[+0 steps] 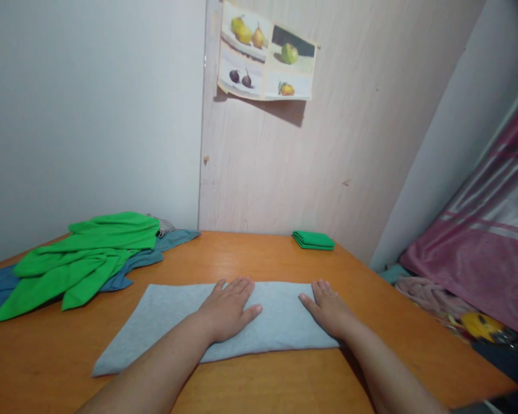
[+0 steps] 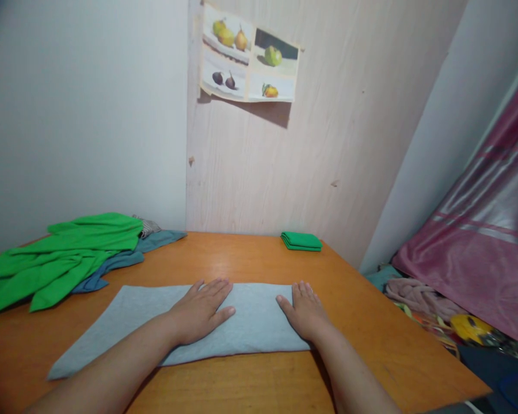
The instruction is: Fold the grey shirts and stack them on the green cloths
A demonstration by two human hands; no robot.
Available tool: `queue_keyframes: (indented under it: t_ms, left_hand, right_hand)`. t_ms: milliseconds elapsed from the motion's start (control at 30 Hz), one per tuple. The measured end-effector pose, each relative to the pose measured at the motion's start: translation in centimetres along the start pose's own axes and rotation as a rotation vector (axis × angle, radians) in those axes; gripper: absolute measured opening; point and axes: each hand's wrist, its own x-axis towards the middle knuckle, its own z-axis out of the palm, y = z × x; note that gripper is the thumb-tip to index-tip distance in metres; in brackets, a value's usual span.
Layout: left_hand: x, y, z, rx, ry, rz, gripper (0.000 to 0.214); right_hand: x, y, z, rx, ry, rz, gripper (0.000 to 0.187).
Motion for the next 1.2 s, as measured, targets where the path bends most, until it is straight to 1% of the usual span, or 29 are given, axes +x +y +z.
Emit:
queue_keyframes:
  t_ms: [133,300,400,467,533,600,667,767,867,933,1000,1067,1133,1200]
  left_hand:
    - [-0.1,0.1,-0.2,0.011,-0.001,-0.001,0.077]
    - [-0.1,0.2,-0.1,0.004,-0.001,0.004,0.077]
    - [0.0,0.2,0.0,0.002,0.006,0.009,0.078]
    - [0.0,0.2,0.1,0.001,0.007,0.009,0.077]
    - [0.0,0.3,0.0,-0.003,0.007,0.01,0.077]
    - [-0.1,0.3,0.0,-0.008,0.01,0.011,0.076]
    - [-0.1,0.4,0.0,-0.017,0.012,0.008,0.075]
    - [-0.1,0.5,0.0,-0.032,0.018,0.001,0.075]
    - [-0.2,0.6,-0.1,-0.04,0.017,0.0,0.074]
    - [-0.2,0.7,-0.1,-0.04,0.013,0.001,0.073]
    - [-0.2,0.7,-0.2,-0.04,0.017,0.005,0.073]
    - [-0.2,0.7,-0.1,-0.041,0.03,0.009,0.07]
    - [-0.1,0.5,-0.1,-0.046,0.041,0.007,0.064]
    - [-0.1,0.3,0.0,-0.054,0.04,0.004,0.059]
  right_hand:
    - [0.3,0.8,0.5,0.026,-0.023,0.006,0.093]
    - [0.0,0.1,0.0,-0.024,-0.011,0.034,0.089]
    - [-0.4,-1.5,-0.8,-0.061,0.028,0.013,0.087]
    - [-0.8,-3.0,-1.2,-0.041,0.033,-0.077,0.086]
    - [-1.4,-4.5,-1.2,0.0,-0.008,-0.197,0.086]
    - [-1.9,-5.6,-0.9,0.023,-0.065,-0.263,0.089]
    - [-2.3,-6.0,-0.5,0.027,-0.094,-0.27,0.09]
    - [-2.5,-5.9,-0.3,0.018,-0.098,-0.263,0.089]
    - [-2.3,-6.3,-0.8,0.008,-0.108,-0.248,0.09]
    - [-2.1,-7.2,-1.3,0.015,-0.092,-0.247,0.089]
    - [-2.0,-8.5,-1.5,0.036,-0.054,-0.292,0.086]
    - [-2.0,-9.8,-1.3,0.062,-0.045,-0.365,0.083]
    - [-2.0,-10.6,-0.8,0.074,-0.068,-0.408,0.083]
    - [-2.1,-10.9,-0.2,0.074,-0.096,-0.411,0.082]
